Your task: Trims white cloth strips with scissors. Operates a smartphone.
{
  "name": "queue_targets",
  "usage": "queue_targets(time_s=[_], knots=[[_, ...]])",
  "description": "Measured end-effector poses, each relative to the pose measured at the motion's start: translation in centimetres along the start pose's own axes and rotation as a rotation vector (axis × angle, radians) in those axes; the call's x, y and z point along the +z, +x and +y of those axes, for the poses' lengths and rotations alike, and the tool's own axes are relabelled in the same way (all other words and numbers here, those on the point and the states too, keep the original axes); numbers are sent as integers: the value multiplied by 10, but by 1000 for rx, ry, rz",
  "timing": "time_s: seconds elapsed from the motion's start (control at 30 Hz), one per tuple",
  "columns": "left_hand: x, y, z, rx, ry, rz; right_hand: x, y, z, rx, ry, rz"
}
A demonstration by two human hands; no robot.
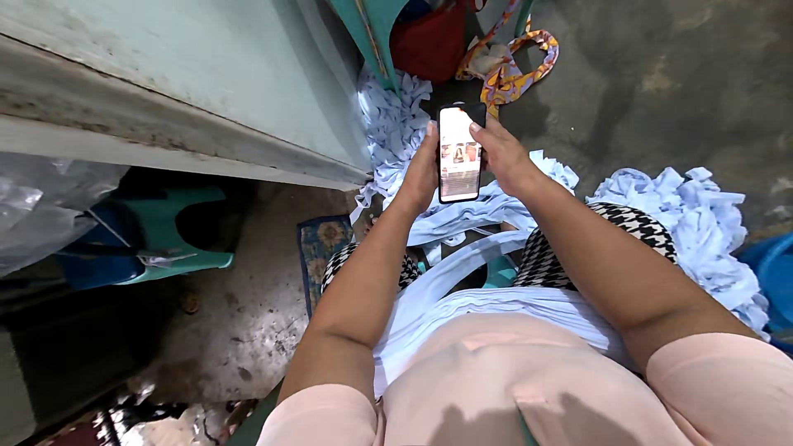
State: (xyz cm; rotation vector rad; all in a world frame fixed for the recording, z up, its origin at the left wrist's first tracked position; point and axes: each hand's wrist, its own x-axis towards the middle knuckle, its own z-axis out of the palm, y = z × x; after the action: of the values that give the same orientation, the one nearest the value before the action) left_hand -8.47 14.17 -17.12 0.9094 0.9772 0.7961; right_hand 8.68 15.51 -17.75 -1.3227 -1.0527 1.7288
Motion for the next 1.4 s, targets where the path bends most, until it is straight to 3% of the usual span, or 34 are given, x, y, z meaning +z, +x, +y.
queue_targets(time_s=[0.23,1.4], knots=[[-8,3,3,7,-54,146,4,-5,-1,133,-56,-111],[-11,3,2,-35,-96,94,3,-3,1,134,-122,-123]])
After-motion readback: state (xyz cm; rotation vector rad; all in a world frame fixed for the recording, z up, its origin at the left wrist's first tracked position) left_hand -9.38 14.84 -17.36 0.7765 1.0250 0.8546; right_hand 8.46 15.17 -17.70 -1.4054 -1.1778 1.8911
